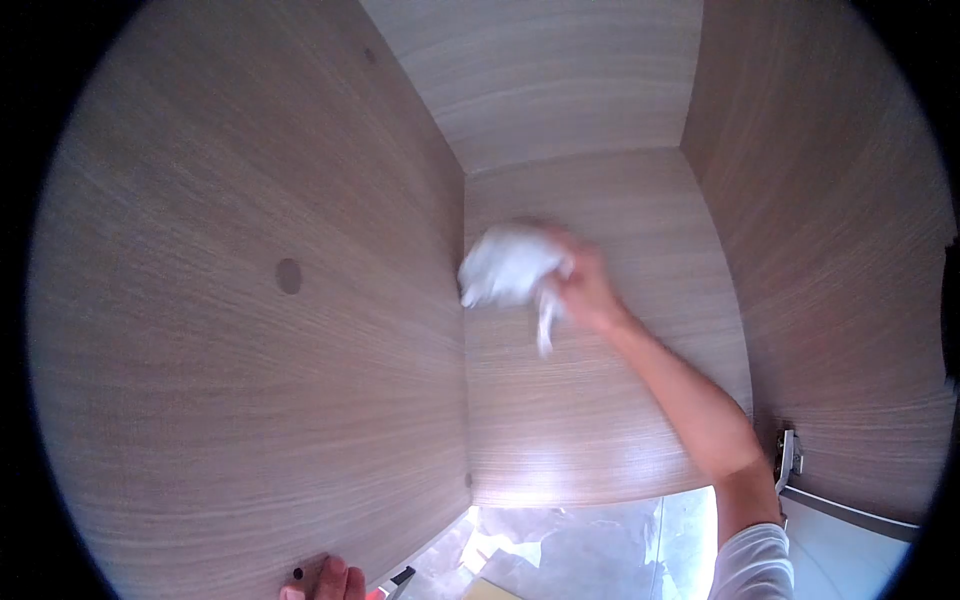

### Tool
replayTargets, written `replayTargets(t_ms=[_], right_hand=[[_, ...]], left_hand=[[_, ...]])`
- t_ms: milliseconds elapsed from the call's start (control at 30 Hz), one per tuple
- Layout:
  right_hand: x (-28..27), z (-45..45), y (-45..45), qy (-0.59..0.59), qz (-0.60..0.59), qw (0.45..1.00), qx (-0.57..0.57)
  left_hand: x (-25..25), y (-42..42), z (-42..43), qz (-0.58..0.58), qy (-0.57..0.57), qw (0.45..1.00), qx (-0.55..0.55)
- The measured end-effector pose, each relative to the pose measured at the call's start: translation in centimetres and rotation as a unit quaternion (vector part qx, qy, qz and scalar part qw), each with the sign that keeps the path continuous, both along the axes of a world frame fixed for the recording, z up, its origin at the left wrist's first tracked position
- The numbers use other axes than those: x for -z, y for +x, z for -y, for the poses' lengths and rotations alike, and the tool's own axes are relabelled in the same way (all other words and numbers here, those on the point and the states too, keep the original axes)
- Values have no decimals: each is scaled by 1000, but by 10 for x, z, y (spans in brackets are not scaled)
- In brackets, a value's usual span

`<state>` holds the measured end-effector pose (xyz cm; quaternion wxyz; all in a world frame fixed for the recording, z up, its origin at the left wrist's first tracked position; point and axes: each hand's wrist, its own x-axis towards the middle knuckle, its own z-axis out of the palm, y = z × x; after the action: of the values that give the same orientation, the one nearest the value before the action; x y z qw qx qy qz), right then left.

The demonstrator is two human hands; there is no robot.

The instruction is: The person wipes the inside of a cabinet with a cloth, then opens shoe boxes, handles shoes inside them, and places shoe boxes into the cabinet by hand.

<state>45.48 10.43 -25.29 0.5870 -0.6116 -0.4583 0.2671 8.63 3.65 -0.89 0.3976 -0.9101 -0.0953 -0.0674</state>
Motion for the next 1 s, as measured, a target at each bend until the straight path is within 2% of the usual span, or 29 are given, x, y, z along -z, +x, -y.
replayTargets(t_ms=[33,100,133,167,233,267,333,367,433,600,667,733,800,833,867,900,933,967,1000], right_hand=[[-18,-2,12,22,25,992,121],[-9,-33,58,-5,181,930,318],[21,-58,80,-51,316,866,384],[28,-79,84,-49,310,867,387],[33,-112,70,-7,395,865,309],[32,-123,60,-7,392,868,305],[32,-131,52,20,332,915,231],[28,-140,37,22,330,916,227],[24,-144,9,11,287,949,128],[-4,-91,-10,-5,206,976,72],[-7,-61,-25,-97,123,988,-9],[-25,-19,-44,-190,54,973,-121],[-43,8,-55,-198,5,948,-250],[-46,20,-57,-182,16,968,-173],[-37,23,-45,-115,-100,987,-52],[-30,20,-30,-43,-213,974,69],[-49,17,-21,11,-287,925,248],[-37,9,11,129,-166,932,296],[-25,-3,45,192,-27,896,400]], left_hand=[[-1,0,2,-3,-1,1000,-2],[-4,2,4,-15,-4,1000,-3],[-6,2,5,-19,-5,1000,-2],[-9,2,8,-26,-3,1000,-1],[-11,4,10,-34,-7,999,-1],[-13,3,13,-37,-5,999,-3],[-16,8,9,-44,-17,999,1],[-17,8,10,-44,-17,999,-1],[-18,5,11,-45,-19,999,-3],[-24,-5,20,-37,-12,999,-13],[-25,-4,21,-30,-13,999,-18],[-24,-3,25,-19,-14,999,-26],[-26,-2,29,-8,-7,1000,-28],[-21,-4,28,5,9,1000,-19],[-12,-8,17,8,8,1000,-16],[-7,-10,12,9,9,1000,-10],[-6,-12,10,8,9,1000,-8],[-7,-11,12,3,8,1000,-6],[-8,-10,14,-3,5,1000,-5]])
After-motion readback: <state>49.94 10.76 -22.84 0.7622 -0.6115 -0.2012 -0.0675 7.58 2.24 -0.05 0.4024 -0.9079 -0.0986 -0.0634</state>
